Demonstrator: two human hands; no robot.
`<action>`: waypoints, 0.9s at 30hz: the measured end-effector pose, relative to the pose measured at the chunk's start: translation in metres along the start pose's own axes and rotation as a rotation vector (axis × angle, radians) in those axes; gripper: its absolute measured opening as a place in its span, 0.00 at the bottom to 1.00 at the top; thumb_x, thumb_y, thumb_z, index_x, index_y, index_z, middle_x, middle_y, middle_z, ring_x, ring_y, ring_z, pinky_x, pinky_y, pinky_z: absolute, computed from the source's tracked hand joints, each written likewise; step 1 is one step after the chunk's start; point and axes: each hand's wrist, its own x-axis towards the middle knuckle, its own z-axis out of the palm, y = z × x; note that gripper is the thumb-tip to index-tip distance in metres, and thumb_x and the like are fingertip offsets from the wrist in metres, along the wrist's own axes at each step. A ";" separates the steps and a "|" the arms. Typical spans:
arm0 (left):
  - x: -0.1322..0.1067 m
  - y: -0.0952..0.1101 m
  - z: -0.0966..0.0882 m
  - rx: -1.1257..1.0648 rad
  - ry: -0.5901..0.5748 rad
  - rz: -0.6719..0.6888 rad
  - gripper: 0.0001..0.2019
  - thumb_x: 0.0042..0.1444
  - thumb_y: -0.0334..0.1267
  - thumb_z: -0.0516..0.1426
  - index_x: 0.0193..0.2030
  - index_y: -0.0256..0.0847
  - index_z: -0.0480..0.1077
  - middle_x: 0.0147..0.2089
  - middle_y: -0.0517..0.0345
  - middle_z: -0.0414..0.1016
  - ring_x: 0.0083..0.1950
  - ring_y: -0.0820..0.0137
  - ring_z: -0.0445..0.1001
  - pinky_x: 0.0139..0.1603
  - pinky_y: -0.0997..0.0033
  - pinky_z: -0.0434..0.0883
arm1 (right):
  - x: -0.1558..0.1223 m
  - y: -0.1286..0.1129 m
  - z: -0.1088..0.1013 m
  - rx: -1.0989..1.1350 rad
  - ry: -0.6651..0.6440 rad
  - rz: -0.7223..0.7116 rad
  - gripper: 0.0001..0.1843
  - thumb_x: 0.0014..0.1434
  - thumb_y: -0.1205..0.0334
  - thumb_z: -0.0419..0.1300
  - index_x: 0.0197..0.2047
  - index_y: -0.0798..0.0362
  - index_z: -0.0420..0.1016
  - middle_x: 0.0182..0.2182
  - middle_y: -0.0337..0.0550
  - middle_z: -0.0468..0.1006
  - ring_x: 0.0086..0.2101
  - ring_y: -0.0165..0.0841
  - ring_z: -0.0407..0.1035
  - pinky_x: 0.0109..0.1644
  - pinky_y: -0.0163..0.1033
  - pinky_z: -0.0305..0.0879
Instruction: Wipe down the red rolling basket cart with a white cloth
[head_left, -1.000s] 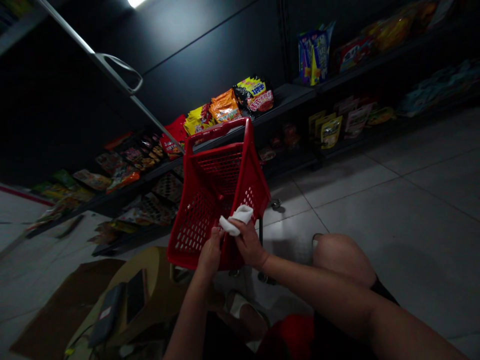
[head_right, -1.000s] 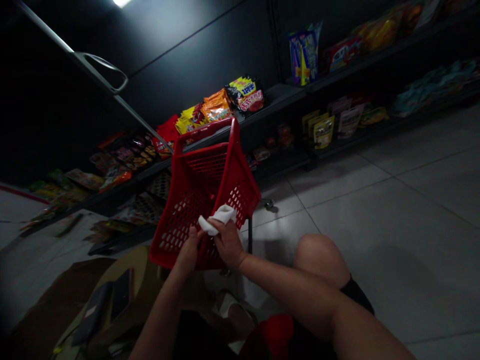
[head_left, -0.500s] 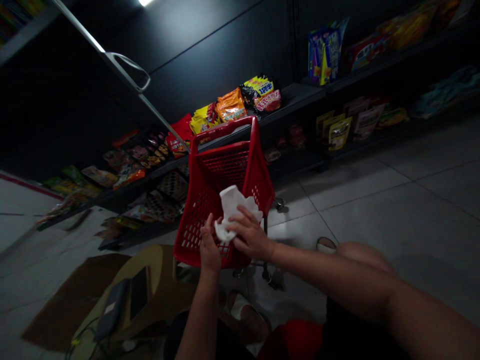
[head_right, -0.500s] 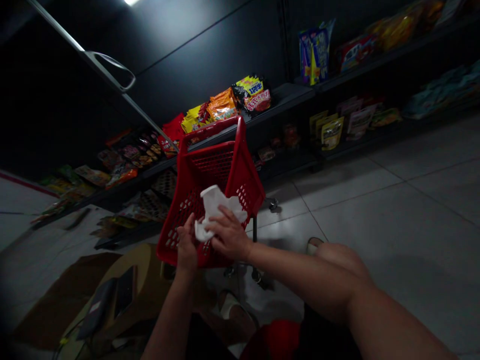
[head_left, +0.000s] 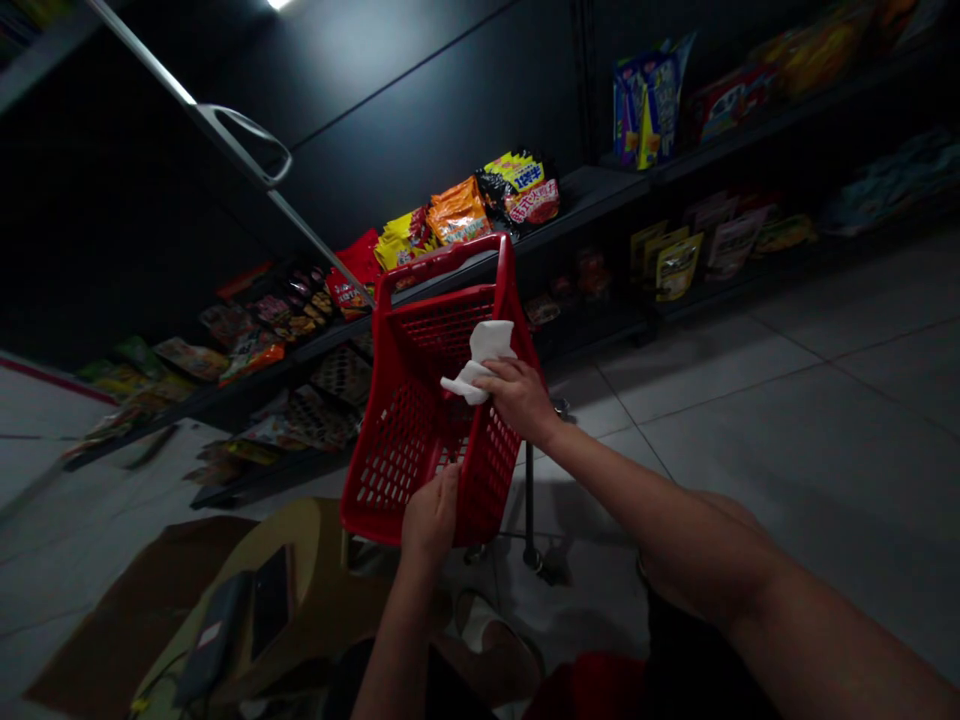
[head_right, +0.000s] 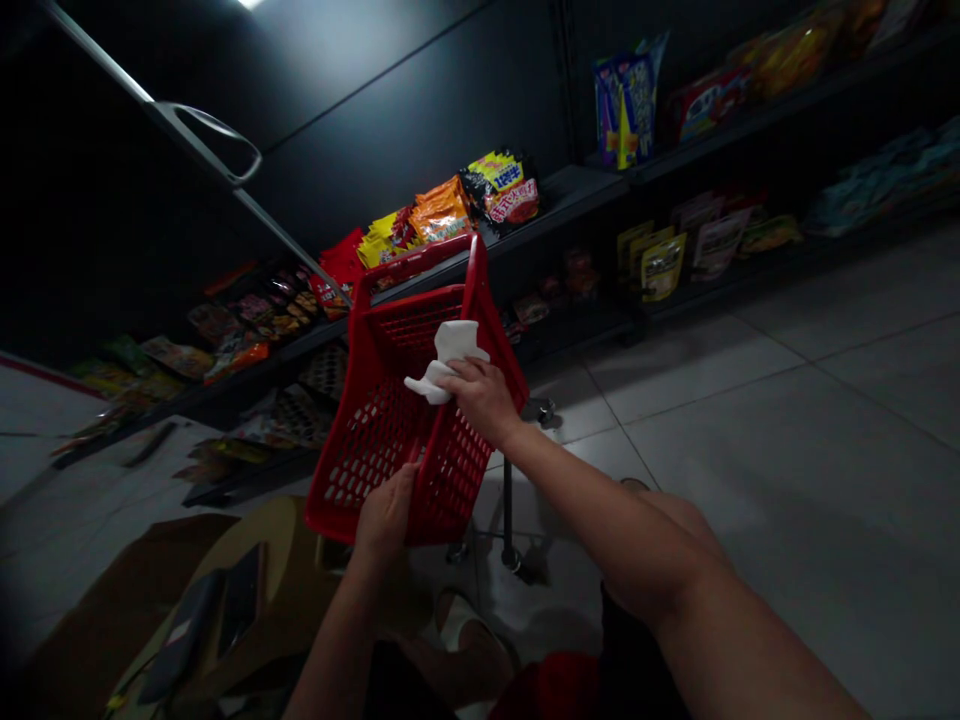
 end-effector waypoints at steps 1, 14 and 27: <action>0.000 0.001 -0.001 0.067 -0.017 0.002 0.28 0.67 0.55 0.39 0.49 0.44 0.76 0.47 0.49 0.82 0.50 0.59 0.78 0.48 0.64 0.70 | -0.005 -0.007 0.003 -0.022 -0.029 -0.039 0.20 0.61 0.73 0.56 0.49 0.43 0.80 0.55 0.42 0.74 0.57 0.43 0.61 0.63 0.54 0.56; -0.015 -0.001 -0.007 0.074 -0.007 0.071 0.23 0.64 0.53 0.49 0.50 0.43 0.79 0.48 0.50 0.82 0.47 0.60 0.81 0.47 0.67 0.73 | 0.034 0.032 0.001 0.082 0.093 0.094 0.29 0.54 0.72 0.54 0.59 0.50 0.73 0.66 0.48 0.63 0.64 0.45 0.55 0.67 0.56 0.50; -0.032 -0.005 -0.014 0.060 -0.037 0.131 0.21 0.64 0.50 0.50 0.49 0.44 0.79 0.44 0.52 0.83 0.42 0.63 0.82 0.41 0.71 0.73 | 0.048 0.036 0.001 0.546 0.399 0.360 0.29 0.59 0.61 0.57 0.64 0.49 0.61 0.59 0.45 0.70 0.56 0.37 0.66 0.63 0.47 0.61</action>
